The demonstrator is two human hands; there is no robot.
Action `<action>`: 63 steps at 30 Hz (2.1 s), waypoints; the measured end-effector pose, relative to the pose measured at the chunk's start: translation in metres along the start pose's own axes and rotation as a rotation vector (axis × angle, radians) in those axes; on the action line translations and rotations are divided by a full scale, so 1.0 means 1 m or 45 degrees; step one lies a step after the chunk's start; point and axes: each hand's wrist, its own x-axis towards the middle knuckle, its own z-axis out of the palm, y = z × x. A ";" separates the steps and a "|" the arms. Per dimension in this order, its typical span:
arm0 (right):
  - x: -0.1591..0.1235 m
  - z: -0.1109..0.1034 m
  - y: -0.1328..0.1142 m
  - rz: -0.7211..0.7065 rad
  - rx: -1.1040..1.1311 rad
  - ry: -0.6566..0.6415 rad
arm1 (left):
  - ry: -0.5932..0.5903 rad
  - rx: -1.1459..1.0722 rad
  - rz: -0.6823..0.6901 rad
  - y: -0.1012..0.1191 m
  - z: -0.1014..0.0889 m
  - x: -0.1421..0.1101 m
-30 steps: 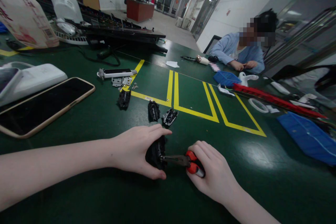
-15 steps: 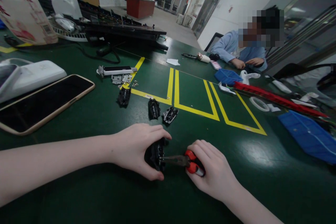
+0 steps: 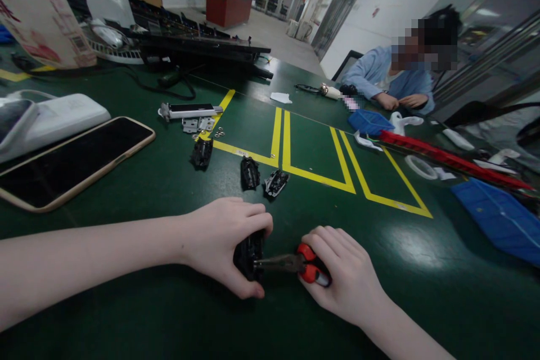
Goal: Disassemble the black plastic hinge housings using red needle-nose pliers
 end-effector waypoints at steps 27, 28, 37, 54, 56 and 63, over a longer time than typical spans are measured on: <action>0.000 -0.002 0.005 -0.155 0.095 0.145 | 0.021 -0.067 0.041 -0.005 -0.001 -0.002; 0.000 -0.002 0.006 -0.158 0.099 0.151 | 0.019 -0.074 0.045 -0.005 -0.001 -0.002; 0.002 -0.002 0.006 -0.160 0.121 0.161 | 0.022 -0.063 0.071 -0.009 0.002 -0.002; 0.003 -0.004 0.004 -0.153 0.143 0.112 | 0.016 -0.024 0.068 -0.009 0.001 -0.002; 0.002 -0.004 0.004 -0.157 0.144 0.106 | 0.015 -0.029 0.065 -0.009 0.001 -0.002; -0.002 -0.001 0.009 -0.190 0.180 0.118 | 0.082 -0.046 0.118 -0.011 0.002 -0.001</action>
